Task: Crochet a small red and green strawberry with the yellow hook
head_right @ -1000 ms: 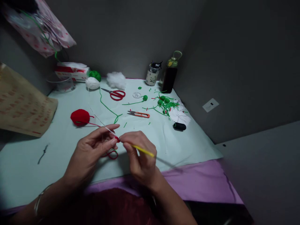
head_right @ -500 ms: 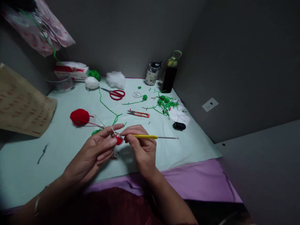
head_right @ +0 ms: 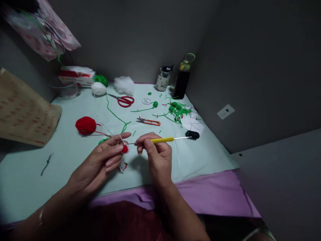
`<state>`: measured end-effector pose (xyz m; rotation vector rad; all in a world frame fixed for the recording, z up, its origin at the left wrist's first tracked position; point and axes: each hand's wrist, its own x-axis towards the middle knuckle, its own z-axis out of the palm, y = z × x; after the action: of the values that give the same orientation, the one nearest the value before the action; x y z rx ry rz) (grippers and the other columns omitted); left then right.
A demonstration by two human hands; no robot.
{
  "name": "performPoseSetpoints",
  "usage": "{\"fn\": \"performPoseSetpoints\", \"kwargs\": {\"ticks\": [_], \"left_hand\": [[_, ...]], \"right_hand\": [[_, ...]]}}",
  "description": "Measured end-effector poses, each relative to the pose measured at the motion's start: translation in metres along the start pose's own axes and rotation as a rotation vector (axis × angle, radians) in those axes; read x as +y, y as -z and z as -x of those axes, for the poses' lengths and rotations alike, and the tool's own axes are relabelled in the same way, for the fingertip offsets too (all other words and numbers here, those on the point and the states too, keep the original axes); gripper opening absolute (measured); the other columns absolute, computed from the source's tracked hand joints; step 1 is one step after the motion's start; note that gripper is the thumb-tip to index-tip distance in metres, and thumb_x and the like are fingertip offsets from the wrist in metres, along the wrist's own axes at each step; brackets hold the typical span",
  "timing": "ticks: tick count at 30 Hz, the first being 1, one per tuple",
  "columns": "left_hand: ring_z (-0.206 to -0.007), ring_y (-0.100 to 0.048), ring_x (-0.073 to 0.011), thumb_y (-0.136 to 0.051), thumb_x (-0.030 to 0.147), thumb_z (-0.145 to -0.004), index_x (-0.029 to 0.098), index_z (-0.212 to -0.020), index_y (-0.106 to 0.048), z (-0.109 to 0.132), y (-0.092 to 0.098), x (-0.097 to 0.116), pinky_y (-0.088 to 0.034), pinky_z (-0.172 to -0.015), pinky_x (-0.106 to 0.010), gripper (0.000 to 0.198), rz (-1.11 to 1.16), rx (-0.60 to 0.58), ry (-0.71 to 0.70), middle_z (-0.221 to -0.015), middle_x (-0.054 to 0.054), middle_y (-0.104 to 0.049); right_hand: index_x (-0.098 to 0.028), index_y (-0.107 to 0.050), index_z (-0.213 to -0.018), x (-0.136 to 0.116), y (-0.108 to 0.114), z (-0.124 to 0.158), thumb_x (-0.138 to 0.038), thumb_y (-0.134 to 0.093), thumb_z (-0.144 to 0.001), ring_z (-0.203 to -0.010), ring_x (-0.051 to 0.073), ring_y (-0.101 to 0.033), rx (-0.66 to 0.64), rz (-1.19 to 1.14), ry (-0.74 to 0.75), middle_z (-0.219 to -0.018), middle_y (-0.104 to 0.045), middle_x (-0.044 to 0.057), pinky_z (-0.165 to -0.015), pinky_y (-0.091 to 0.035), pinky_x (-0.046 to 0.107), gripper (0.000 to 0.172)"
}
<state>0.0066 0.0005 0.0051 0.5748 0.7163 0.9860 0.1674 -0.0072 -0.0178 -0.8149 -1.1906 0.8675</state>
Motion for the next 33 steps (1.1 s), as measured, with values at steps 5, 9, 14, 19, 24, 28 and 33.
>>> {"fn": "performPoseSetpoints", "kwargs": {"ticks": [5, 9, 14, 19, 24, 28, 33], "left_hand": [[-0.048, -0.039, -0.0046, -0.085, 0.025, -0.080, 0.020, -0.118, -0.077, 0.005, -0.003, -0.003, -0.036, -0.048, -0.017, 0.040, -0.147, 0.028, -0.046, -0.058, 0.007, -0.050], [-0.048, -0.040, -0.0057, -0.083, 0.028, -0.081, 0.019, -0.118, -0.077, 0.005, -0.002, -0.001, -0.037, -0.050, -0.019, 0.039, -0.175, 0.027, -0.045, -0.054, 0.008, -0.048], [-0.049, -0.041, -0.0048, -0.082, 0.028, -0.083, 0.020, -0.118, -0.077, 0.006, -0.002, 0.001, -0.039, -0.050, -0.019, 0.036, -0.198, 0.034, -0.067, -0.061, 0.007, -0.049], [-0.052, -0.045, -0.0010, -0.079, 0.027, -0.086, 0.025, -0.115, -0.078, 0.006, 0.003, -0.004, -0.040, -0.049, -0.015, 0.030, -0.274, 0.065, -0.166, -0.086, 0.003, -0.060], [-0.054, -0.050, -0.0026, -0.078, 0.025, -0.086, 0.027, -0.116, -0.078, 0.009, 0.003, -0.007, -0.046, -0.050, -0.014, 0.030, -0.403, 0.111, -0.282, -0.082, 0.004, -0.059], [-0.055, -0.052, -0.0034, -0.080, 0.022, -0.083, 0.025, -0.120, -0.076, 0.010, -0.001, -0.007, -0.048, -0.051, -0.014, 0.037, -0.449, 0.166, -0.341, -0.081, 0.004, -0.060], [-0.049, -0.048, 0.0002, -0.081, 0.021, -0.083, 0.032, -0.130, -0.070, 0.007, 0.005, -0.007, -0.043, -0.046, -0.012, 0.049, -0.369, 0.111, -0.322, -0.088, 0.006, -0.061]], "right_hand": [[-0.024, -0.078, -0.096, 0.005, -0.001, 0.001, -0.029, -0.065, -0.096, -0.073, 0.014, -0.062, -0.066, 0.009, -0.073, -0.090, -0.071, 0.003, -0.070, -0.051, 0.029, 0.013], [-0.022, -0.076, -0.095, 0.004, 0.002, 0.000, -0.031, -0.063, -0.098, -0.071, 0.014, -0.063, -0.054, -0.127, -0.153, -0.084, -0.071, 0.002, -0.068, -0.052, 0.029, 0.016], [-0.021, -0.075, -0.094, -0.001, 0.002, 0.000, -0.028, -0.058, -0.101, -0.072, 0.014, -0.066, -0.070, -0.167, -0.133, -0.087, -0.073, 0.003, -0.069, -0.054, 0.029, 0.019], [-0.023, -0.073, -0.099, -0.010, -0.001, 0.005, -0.019, -0.052, -0.103, -0.077, 0.015, -0.065, -0.100, 0.079, 0.053, -0.091, -0.072, 0.003, -0.071, -0.054, 0.031, 0.022], [-0.021, -0.068, -0.110, -0.013, -0.003, 0.011, -0.009, -0.050, -0.099, -0.088, 0.019, -0.069, -0.181, 0.425, 0.394, -0.094, -0.073, 0.007, -0.076, -0.058, 0.036, 0.024], [-0.018, -0.068, -0.119, -0.006, -0.005, 0.018, -0.008, -0.056, -0.096, -0.096, 0.022, -0.072, -0.185, 0.678, 0.646, -0.106, -0.076, 0.013, -0.075, -0.061, 0.036, 0.028], [-0.022, -0.070, -0.116, -0.005, -0.005, 0.011, -0.012, -0.056, -0.099, -0.093, 0.020, -0.073, -0.176, 0.597, 0.611, -0.104, -0.078, 0.010, -0.073, -0.062, 0.036, 0.025]]}}
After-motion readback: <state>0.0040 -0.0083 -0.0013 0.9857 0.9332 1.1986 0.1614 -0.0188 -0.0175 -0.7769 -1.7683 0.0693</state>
